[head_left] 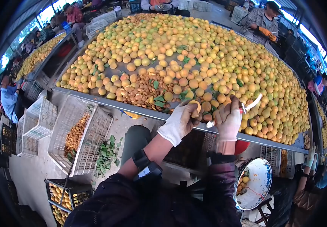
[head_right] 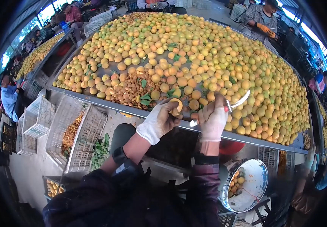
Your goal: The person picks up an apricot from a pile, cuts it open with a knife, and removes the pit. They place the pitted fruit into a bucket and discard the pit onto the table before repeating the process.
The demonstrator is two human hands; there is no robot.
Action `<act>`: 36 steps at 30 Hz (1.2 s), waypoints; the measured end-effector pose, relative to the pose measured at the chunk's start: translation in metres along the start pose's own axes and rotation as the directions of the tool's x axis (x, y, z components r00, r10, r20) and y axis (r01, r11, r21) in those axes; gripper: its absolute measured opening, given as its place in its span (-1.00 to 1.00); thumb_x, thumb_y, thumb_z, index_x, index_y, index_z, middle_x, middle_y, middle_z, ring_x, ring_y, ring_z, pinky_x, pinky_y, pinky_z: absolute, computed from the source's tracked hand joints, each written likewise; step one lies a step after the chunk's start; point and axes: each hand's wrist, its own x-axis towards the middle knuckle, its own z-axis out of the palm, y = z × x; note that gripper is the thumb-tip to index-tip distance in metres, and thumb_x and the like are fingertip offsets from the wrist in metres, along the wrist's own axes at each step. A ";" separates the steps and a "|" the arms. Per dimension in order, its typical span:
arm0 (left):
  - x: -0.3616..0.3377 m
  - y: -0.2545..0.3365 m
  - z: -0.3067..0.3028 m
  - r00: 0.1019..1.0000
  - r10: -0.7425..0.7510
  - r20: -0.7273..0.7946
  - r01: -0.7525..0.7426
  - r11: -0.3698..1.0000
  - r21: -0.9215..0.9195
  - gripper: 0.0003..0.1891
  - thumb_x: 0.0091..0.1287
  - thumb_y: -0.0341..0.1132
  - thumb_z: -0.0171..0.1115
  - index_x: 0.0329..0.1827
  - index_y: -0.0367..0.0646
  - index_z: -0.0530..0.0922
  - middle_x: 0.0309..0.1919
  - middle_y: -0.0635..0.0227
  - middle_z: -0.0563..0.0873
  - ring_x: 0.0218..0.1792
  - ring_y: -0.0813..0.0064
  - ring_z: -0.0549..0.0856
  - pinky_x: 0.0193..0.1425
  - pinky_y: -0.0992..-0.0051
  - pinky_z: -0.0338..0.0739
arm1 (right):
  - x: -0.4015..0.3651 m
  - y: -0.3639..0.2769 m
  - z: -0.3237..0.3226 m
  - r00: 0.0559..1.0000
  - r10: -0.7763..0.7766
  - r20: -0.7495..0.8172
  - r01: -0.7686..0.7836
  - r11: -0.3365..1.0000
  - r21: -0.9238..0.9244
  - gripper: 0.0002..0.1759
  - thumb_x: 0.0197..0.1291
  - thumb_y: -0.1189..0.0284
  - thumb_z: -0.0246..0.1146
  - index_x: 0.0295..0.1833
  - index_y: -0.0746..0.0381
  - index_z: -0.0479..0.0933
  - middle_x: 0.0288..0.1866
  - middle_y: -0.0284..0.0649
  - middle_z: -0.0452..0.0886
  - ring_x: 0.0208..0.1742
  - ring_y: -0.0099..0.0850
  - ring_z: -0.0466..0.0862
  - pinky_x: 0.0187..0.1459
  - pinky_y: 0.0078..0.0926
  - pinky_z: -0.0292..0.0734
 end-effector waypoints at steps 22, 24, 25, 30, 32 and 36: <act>0.191 0.072 -0.035 0.792 0.431 0.433 -0.141 -0.560 0.816 -0.44 0.05 -0.39 0.20 0.22 -0.06 0.43 0.16 0.19 0.55 0.22 -0.08 0.44 0.28 -0.04 0.35 | -0.044 -0.027 -0.053 0.928 0.369 -0.047 -0.301 0.673 -0.675 -0.69 0.13 0.52 0.26 0.02 0.27 0.49 -0.59 -0.36 0.46 -0.76 -0.64 0.35 -0.75 -0.71 0.20; 0.208 0.071 -0.033 0.869 0.303 0.392 -0.115 -0.646 0.754 -0.52 0.08 -0.39 0.17 0.15 -0.05 0.49 0.18 0.16 0.54 0.33 -0.11 0.32 0.35 -0.26 0.13 | -0.041 -0.023 -0.051 0.899 0.438 -0.015 -0.334 0.661 -0.672 -0.60 0.11 0.58 0.23 0.11 0.34 0.44 -0.59 -0.28 0.47 -0.80 -0.58 0.37 -0.78 -0.68 0.21; 0.206 0.072 -0.033 0.851 0.315 0.420 -0.117 -0.667 0.736 -0.56 0.11 -0.37 0.14 0.13 -0.05 0.51 0.14 0.17 0.56 0.29 -0.10 0.35 0.34 -0.25 0.15 | -0.040 -0.018 -0.050 0.906 0.423 0.014 -0.312 0.689 -0.655 -0.58 0.09 0.52 0.22 0.11 0.39 0.46 -0.63 -0.30 0.44 -0.83 -0.57 0.34 -0.81 -0.66 0.19; 0.122 0.073 -0.010 0.814 0.430 0.390 -0.376 -0.120 0.919 -0.57 0.25 -0.08 0.22 0.08 -0.17 0.55 -0.13 0.16 0.71 -0.01 0.19 0.65 0.14 0.22 0.48 | -0.031 -0.008 -0.028 0.975 0.220 0.027 -0.171 0.826 -0.538 -0.53 0.09 0.58 0.19 0.17 0.37 0.39 -0.55 -0.25 0.48 -0.81 -0.58 0.35 -0.80 -0.67 0.21; 0.088 0.047 -0.013 0.834 0.371 0.408 -0.510 0.238 0.827 -0.53 0.29 0.00 0.24 0.09 -0.18 0.58 -0.15 0.18 0.73 -0.10 0.36 0.69 0.02 0.45 0.53 | -0.034 -0.008 -0.012 0.988 0.157 0.003 -0.138 0.875 -0.465 -0.49 0.07 0.63 0.21 0.20 0.35 0.36 -0.46 -0.20 0.54 -0.78 -0.59 0.38 -0.78 -0.69 0.23; 0.016 0.005 -0.004 0.917 0.143 0.372 -0.354 0.722 0.595 -0.55 0.36 -0.04 0.20 0.08 -0.25 0.59 -0.17 0.27 0.74 -0.11 0.55 0.64 0.01 0.54 0.50 | -0.028 0.012 -0.007 0.940 0.051 0.336 0.186 0.750 -0.635 -0.37 0.06 0.69 0.20 0.31 0.37 0.24 -0.26 -0.19 0.59 -0.70 -0.60 0.43 -0.77 -0.67 0.29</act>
